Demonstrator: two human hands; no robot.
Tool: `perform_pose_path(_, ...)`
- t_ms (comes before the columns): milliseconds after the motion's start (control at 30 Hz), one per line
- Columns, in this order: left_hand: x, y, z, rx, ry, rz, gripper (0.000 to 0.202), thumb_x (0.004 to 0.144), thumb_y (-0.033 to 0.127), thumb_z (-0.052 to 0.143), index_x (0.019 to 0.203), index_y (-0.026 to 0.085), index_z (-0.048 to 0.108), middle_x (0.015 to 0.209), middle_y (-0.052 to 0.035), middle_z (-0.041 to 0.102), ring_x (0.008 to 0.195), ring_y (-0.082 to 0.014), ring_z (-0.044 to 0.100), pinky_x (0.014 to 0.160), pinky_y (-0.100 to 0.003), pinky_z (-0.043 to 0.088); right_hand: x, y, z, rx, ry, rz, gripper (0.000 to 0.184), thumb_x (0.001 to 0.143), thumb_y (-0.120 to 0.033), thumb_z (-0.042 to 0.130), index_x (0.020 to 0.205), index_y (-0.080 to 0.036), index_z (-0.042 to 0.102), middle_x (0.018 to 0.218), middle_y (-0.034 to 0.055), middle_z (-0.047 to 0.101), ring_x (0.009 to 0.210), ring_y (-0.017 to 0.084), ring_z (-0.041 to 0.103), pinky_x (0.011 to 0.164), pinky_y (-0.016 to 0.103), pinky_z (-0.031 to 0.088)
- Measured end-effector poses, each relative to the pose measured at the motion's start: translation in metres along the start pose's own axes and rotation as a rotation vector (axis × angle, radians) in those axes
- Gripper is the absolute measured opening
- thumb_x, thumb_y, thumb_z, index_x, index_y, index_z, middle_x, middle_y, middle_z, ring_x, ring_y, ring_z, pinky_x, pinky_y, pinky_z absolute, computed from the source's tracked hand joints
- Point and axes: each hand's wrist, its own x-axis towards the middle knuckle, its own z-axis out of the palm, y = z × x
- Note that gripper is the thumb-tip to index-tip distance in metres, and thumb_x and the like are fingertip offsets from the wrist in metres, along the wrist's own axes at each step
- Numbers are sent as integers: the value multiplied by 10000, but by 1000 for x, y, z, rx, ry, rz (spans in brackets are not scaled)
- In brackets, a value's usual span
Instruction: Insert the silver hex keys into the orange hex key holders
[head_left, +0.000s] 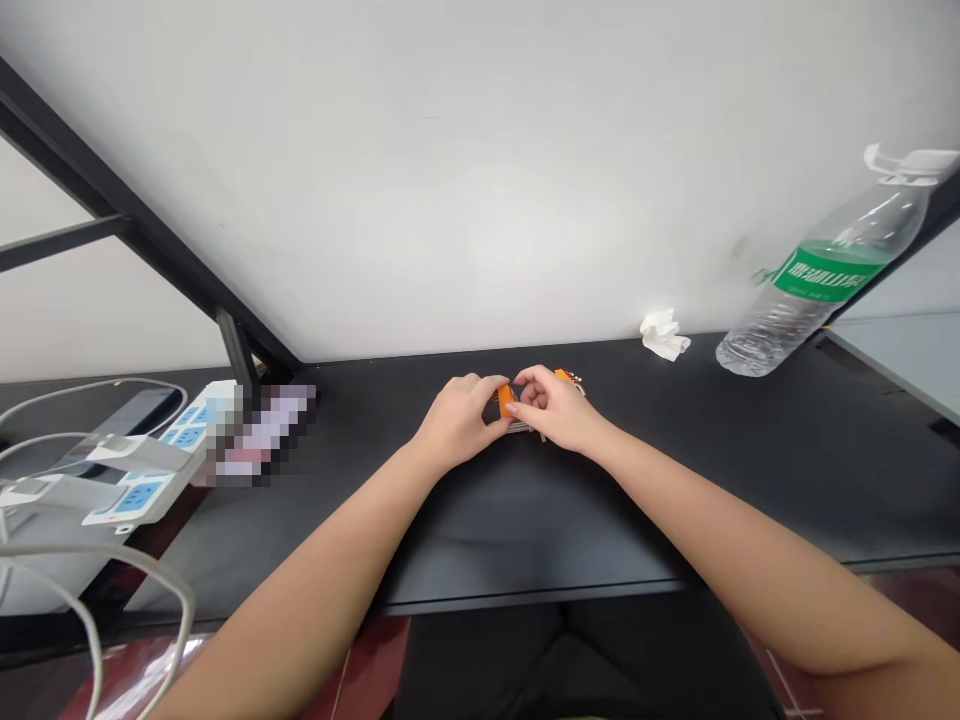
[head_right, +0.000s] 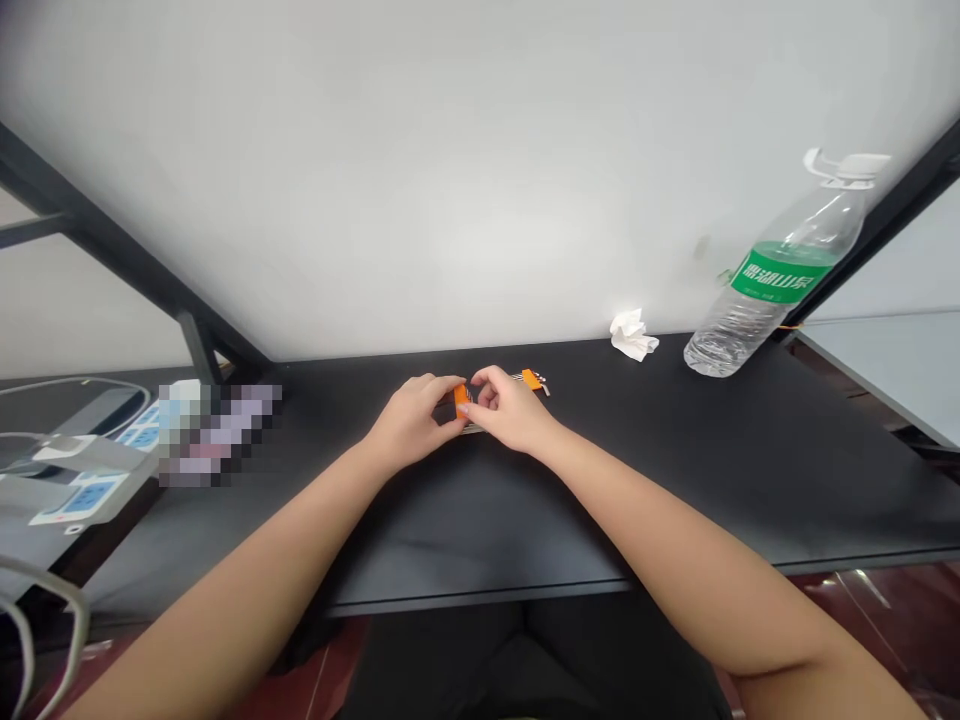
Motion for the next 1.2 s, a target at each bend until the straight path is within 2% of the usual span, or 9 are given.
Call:
perform_pose_path(233,2,0,2,17,-41,-14,435,883,417,740,1249,199,654,1004,-76,730,943,-271,692,936,-418,522,4,6,-2,-9,-6,-5,191,883,-228,604,1074,-231,592,877,-26,643,671,119,624,613,253,512)
perform_pose_path(400,2,-3,1,-19,-72,-19,450,884,463,733,1254,220,654,1031,-70,738,958,-267,690,958,-424,521,6,9,-2,70,-43,77,108,907,-292,633,993,-229,639,824,-12,652,652,136,635,505,233,486)
perform_pose_path(600,1,-1,-1,-14,-109,-1,465,882,475,727,1272,232,654,1024,-67,739,952,-273,693,965,-429,520,8,8,-6,176,-155,111,136,955,-291,613,853,-202,616,592,-24,630,542,128,616,526,231,512)
perform_pose_path(733,2,-8,-2,12,-109,-20,465,862,411,743,1289,244,660,1098,-78,749,1027,-289,697,1015,-438,506,10,10,-20,162,-103,162,154,934,-264,637,802,-193,607,570,-22,623,475,109,587,452,201,453)
perform_pose_path(800,2,-14,-2,24,-106,-58,472,856,402,747,1291,240,663,1103,-80,750,1017,-285,701,1001,-429,515,11,14,-31,77,-57,215,166,910,-257,662,766,-191,612,589,-6,641,464,115,588,433,210,441)
perform_pose_path(933,3,-25,-1,22,-125,-136,480,862,431,730,1295,236,660,1085,-71,749,963,-272,704,898,-398,542,10,19,-47,-293,-82,338,209,876,-274,707,700,-199,624,549,22,643,459,168,608,476,274,468)
perform_pose_path(1000,3,-28,-1,15,-122,-148,483,862,432,726,1299,236,659,1083,-70,750,970,-270,704,883,-390,542,10,20,-49,-473,-72,345,206,883,-297,701,714,-205,628,588,38,658,496,189,622,508,296,458)
perform_pose_path(1100,2,-27,0,14,-120,-140,496,862,439,725,1309,235,658,1083,-74,750,970,-271,705,881,-392,541,9,18,-45,-730,-26,209,167,895,-293,679,761,-213,617,769,71,701,672,217,656,590,307,441)
perform_pose_path(1200,2,-26,1,12,-119,-138,501,863,442,719,1318,240,655,1094,-73,750,967,-266,705,878,-388,542,7,16,-39,-851,-54,65,94,920,-262,649,843,-208,643,977,105,704,864,242,653,682,318,440)
